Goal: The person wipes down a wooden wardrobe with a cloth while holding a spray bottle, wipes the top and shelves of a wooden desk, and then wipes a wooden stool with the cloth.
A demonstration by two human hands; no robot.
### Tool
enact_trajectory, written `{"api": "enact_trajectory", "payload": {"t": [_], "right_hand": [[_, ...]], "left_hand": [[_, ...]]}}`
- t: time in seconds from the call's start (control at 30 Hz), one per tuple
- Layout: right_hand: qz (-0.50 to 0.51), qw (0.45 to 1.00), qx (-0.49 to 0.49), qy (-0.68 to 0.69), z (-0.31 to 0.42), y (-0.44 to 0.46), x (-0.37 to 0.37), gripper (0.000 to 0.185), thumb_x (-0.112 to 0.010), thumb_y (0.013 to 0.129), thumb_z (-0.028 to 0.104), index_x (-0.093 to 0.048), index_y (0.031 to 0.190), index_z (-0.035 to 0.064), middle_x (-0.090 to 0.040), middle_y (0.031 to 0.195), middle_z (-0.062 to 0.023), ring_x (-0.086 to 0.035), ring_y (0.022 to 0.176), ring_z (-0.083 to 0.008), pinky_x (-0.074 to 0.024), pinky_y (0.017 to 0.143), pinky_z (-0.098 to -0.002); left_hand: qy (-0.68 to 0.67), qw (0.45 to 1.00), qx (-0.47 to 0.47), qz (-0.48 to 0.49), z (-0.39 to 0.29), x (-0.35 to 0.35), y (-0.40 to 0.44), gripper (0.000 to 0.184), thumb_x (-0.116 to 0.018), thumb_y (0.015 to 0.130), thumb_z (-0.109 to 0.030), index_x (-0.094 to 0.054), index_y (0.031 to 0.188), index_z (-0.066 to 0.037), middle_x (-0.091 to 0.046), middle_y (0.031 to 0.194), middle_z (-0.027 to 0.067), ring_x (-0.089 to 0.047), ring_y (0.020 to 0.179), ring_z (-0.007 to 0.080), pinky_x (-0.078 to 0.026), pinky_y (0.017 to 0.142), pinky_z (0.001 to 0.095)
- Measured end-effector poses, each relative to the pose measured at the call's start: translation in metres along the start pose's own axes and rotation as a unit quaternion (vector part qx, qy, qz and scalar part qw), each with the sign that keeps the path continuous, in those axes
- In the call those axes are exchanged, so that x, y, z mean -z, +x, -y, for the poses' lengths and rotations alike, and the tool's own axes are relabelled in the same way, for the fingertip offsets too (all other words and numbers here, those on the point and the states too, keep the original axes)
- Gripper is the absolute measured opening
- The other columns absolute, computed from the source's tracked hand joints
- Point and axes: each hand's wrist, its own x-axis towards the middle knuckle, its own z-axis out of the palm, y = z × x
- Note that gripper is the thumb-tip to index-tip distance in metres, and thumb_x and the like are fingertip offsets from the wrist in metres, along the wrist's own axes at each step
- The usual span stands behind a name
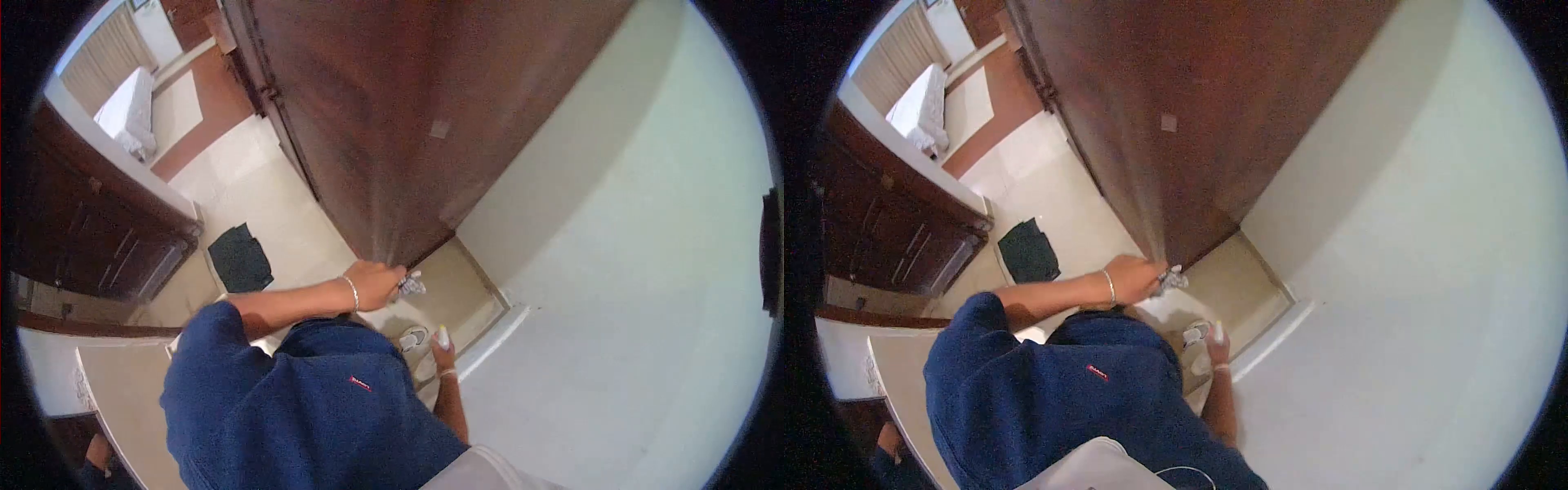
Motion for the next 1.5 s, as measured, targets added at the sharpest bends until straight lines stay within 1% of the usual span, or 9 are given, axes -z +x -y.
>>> {"api": "enact_trajectory", "payload": {"t": [0.17, 0.33, 0.4, 0.53, 0.7, 0.87, 1.07, 1.3, 1.5], "right_hand": [[0.273, 0.954, -0.024, -0.126, 0.257, -0.018, -0.061, 0.038, -0.073, 0.083, 0.006, -0.067, 0.121, 0.005, -0.069, 0.107, -0.0011, -0.063, 0.099, -0.0131, -0.0506, 0.09, -0.0297], [0.418, 0.841, 0.225, -0.261, 0.398, 0.006, -0.189, 0.046, -0.071, 0.087, 0.012, -0.061, 0.131, 0.0034, -0.069, 0.113, -0.0088, -0.063, 0.103, -0.0171, -0.0499, 0.095, -0.0333], [0.459, 0.806, 0.259, -0.269, 0.422, 0.032, -0.254, 0.044, -0.071, 0.089, 0.014, -0.06, 0.131, 0.0048, -0.069, 0.107, -0.0089, -0.063, 0.097, -0.0164, -0.0515, 0.088, -0.0337], [0.497, 0.79, 0.138, -0.331, 0.539, 0.037, -0.359, 0.053, -0.07, 0.087, 0.014, -0.057, 0.137, 0.0048, -0.072, 0.105, -0.0136, -0.068, 0.094, -0.0205, -0.0545, 0.085, -0.0357], [0.489, 0.779, 0.315, -0.236, 0.531, 0.089, -0.473, 0.043, -0.07, 0.091, 0.014, -0.06, 0.132, 0.008, -0.069, 0.097, -0.0062, -0.062, 0.087, -0.0126, -0.0529, 0.077, -0.035], [0.592, 0.695, 0.291, -0.286, 0.583, 0.111, -0.594, 0.044, -0.076, 0.089, 0.018, -0.061, 0.129, 0.0085, -0.071, 0.102, -0.018, -0.071, 0.093, -0.0314, -0.0544, 0.082, -0.0406], [0.605, 0.704, 0.326, -0.182, 0.689, 0.127, -0.723, 0.042, -0.075, 0.093, 0.033, -0.06, 0.119, 0.0037, -0.068, 0.09, -0.0193, -0.067, 0.08, -0.0315, -0.0515, 0.075, -0.0417], [0.515, 0.78, 0.314, -0.167, 0.752, 0.192, -0.85, 0.038, -0.072, 0.093, 0.028, -0.06, 0.117, 0.0009, -0.067, 0.089, -0.0193, -0.067, 0.079, -0.0298, -0.0521, 0.073, -0.0385], [0.442, 0.812, 0.301, -0.234, 0.753, 0.282, -0.954, 0.049, -0.074, 0.093, 0.036, -0.061, 0.127, 0.0037, -0.07, 0.103, -0.0197, -0.069, 0.094, -0.031, -0.053, 0.084, -0.0406]], "left_hand": [[-0.301, 0.95, 0.049, -0.059, 0.135, -0.035, -0.122, 0.043, -0.06, 0.098, -0.04, -0.06, 0.121, -0.003, -0.07, 0.106, 0.0261, -0.069, 0.102, 0.0393, -0.053, 0.09, 0.0474], [-0.721, 0.631, 0.177, -0.224, 0.245, -0.024, -0.208, 0.059, -0.071, 0.095, -0.032, -0.052, 0.141, 0.0, -0.063, 0.131, 0.0066, -0.055, 0.125, 0.0176, -0.044, 0.107, 0.0341], [-0.694, 0.608, 0.167, -0.346, 0.288, -0.035, -0.233, 0.058, -0.074, 0.093, -0.023, -0.051, 0.141, 0.001, -0.063, 0.132, 0.0074, -0.056, 0.123, 0.018, -0.045, 0.107, 0.0345], [-0.721, 0.452, 0.175, -0.495, 0.342, -0.049, -0.249, 0.061, -0.078, 0.088, -0.011, -0.051, 0.141, 0.001, -0.061, 0.135, 0.0086, -0.057, 0.123, 0.018, -0.045, 0.108, 0.0339], [-0.63, 0.48, 0.372, -0.484, 0.401, -0.049, -0.251, 0.107, -0.08, 0.081, -0.057, -0.037, 0.148, 0.015, -0.054, 0.143, 0.0236, -0.054, 0.129, 0.0311, -0.04, 0.112, 0.041], [-0.631, 0.441, 0.261, -0.582, 0.418, 0.034, -0.245, 0.046, -0.077, 0.094, -0.022, -0.063, 0.13, 0.001, -0.07, 0.119, 0.0069, -0.065, 0.108, 0.0163, -0.05, 0.099, 0.0323], [-0.653, 0.47, 0.235, -0.545, 0.491, 0.109, -0.258, 0.041, -0.072, 0.091, -0.008, -0.064, 0.13, 0.001, -0.07, 0.121, 0.0053, -0.065, 0.11, 0.0155, -0.049, 0.099, 0.0303], [-0.356, 0.599, 0.484, -0.529, 0.66, 0.03, -0.255, 0.033, -0.058, 0.089, -0.005, -0.065, 0.121, 0.0, -0.072, 0.109, 0.0155, -0.069, 0.102, 0.0277, -0.051, 0.092, 0.0391], [-0.484, 0.523, 0.692, -0.115, 0.707, -0.178, -0.315, 0.033, -0.057, 0.093, -0.014, -0.065, 0.123, -0.002, -0.071, 0.113, 0.0207, -0.068, 0.107, 0.0357, -0.051, 0.094, 0.0431]]}}
